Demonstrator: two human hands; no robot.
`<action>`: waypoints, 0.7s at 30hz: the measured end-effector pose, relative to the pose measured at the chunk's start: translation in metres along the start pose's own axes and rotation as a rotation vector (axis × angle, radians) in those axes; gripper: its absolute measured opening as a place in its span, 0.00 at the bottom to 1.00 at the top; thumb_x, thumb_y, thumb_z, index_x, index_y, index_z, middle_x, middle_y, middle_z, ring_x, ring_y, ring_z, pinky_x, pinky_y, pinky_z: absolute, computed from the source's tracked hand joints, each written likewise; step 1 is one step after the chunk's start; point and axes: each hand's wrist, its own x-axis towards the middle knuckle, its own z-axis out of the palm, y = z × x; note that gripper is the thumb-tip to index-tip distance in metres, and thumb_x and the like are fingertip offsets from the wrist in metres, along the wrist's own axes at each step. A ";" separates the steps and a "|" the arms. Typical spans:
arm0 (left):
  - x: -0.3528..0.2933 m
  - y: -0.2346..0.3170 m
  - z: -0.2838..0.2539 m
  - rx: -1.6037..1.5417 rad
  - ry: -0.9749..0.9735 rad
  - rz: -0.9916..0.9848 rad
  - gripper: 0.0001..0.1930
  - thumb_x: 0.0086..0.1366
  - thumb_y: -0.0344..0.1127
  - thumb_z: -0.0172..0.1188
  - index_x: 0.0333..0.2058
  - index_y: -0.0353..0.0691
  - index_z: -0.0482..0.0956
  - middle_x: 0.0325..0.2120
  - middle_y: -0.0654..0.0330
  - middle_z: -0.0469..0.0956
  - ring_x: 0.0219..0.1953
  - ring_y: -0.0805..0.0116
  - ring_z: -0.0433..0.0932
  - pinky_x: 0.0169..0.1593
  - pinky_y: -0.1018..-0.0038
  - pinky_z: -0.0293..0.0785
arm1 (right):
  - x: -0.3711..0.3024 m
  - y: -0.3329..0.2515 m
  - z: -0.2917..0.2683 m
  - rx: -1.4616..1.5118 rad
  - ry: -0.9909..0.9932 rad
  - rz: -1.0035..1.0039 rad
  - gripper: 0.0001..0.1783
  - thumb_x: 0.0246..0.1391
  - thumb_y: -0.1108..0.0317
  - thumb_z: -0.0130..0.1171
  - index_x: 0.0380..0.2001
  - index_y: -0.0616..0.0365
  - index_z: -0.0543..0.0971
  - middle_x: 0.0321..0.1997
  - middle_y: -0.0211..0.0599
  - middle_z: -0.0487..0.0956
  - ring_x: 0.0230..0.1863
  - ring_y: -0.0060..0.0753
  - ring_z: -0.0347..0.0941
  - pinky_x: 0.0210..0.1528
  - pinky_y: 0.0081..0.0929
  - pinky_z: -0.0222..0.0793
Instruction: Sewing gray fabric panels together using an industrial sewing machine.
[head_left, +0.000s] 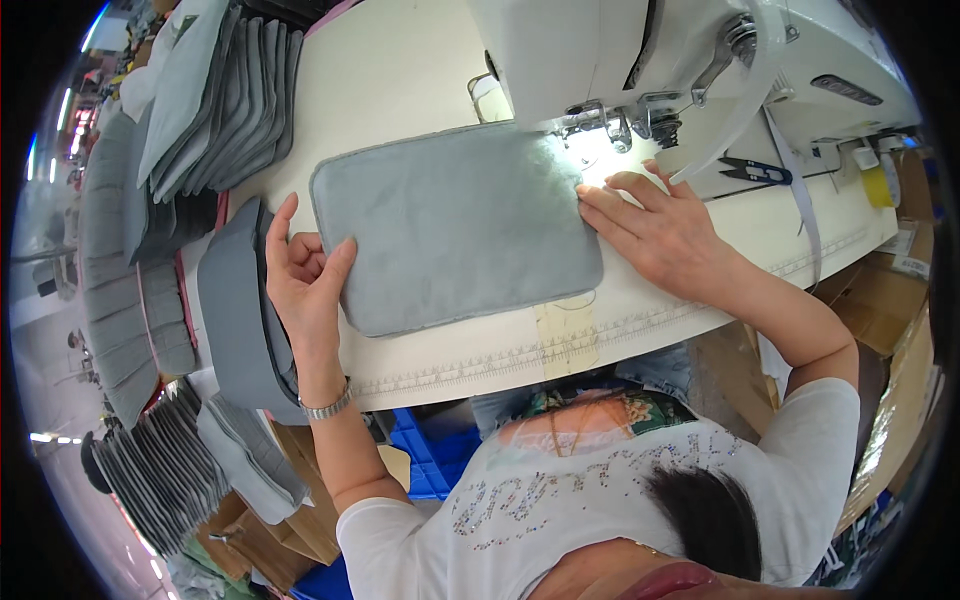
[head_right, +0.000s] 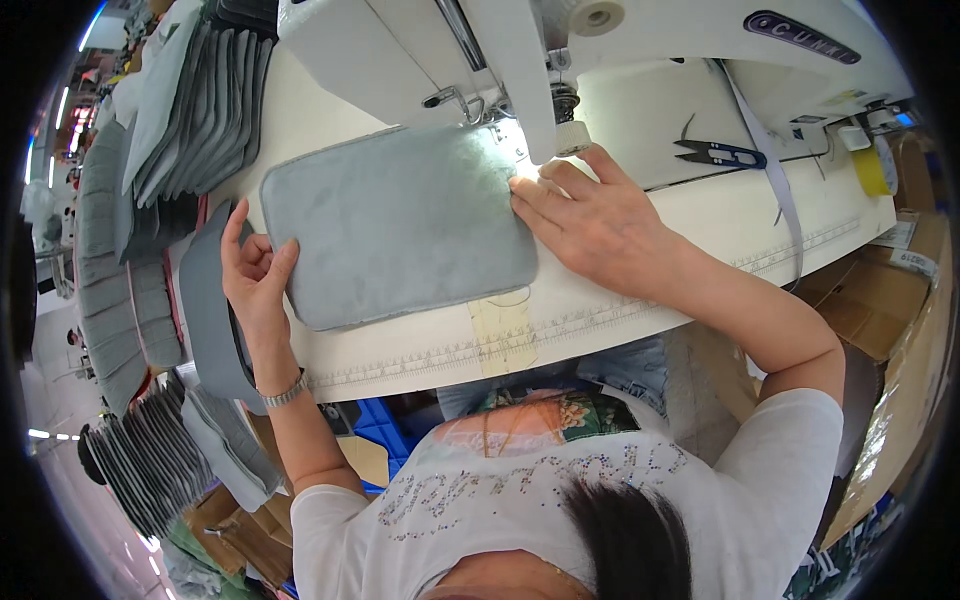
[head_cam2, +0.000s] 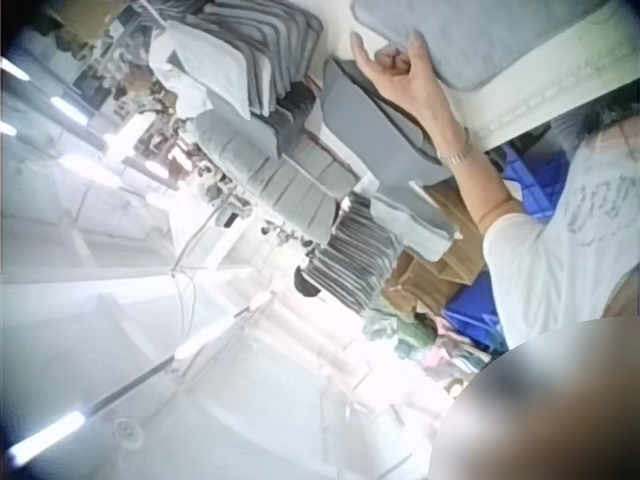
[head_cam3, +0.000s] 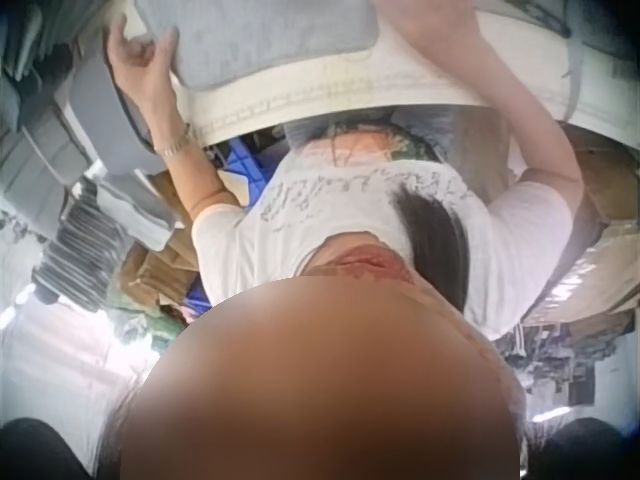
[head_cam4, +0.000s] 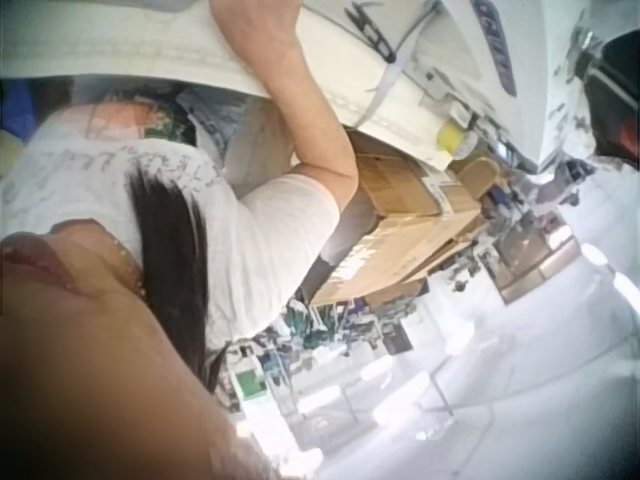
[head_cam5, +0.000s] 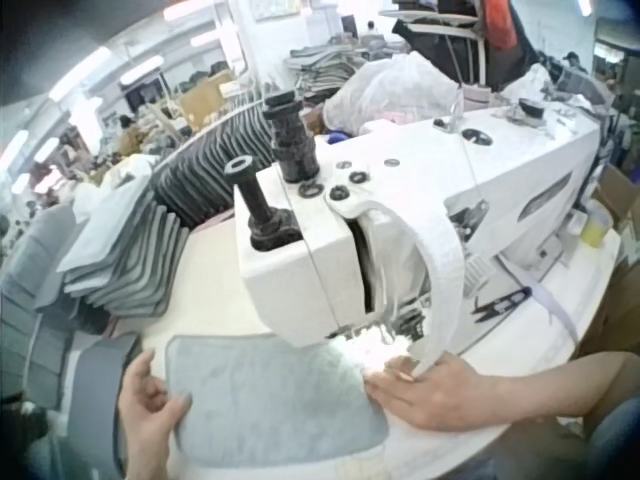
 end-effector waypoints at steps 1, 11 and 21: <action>0.000 0.000 0.001 -0.005 0.000 0.003 0.34 0.56 0.20 0.66 0.62 0.38 0.66 0.27 0.67 0.73 0.27 0.84 0.72 0.34 0.88 0.70 | 0.000 0.003 0.003 -0.005 -0.001 -0.001 0.17 0.48 0.69 0.57 0.43 0.58 0.82 0.53 0.31 0.77 0.51 0.32 0.71 0.59 0.39 0.62; 0.020 0.003 0.011 -0.053 0.047 0.034 0.34 0.57 0.21 0.66 0.62 0.36 0.65 0.27 0.68 0.73 0.27 0.84 0.70 0.34 0.88 0.68 | 0.005 0.030 0.030 0.031 -0.008 0.065 0.22 0.50 0.71 0.56 0.51 0.52 0.78 0.41 0.21 0.82 0.28 0.27 0.75 0.58 0.42 0.63; 0.031 0.008 0.012 -0.061 0.051 0.089 0.33 0.57 0.21 0.65 0.62 0.36 0.66 0.27 0.69 0.74 0.27 0.84 0.71 0.34 0.88 0.68 | 0.003 0.022 0.027 0.046 0.123 0.026 0.17 0.50 0.72 0.55 0.44 0.51 0.82 0.37 0.23 0.81 0.27 0.25 0.74 0.53 0.37 0.65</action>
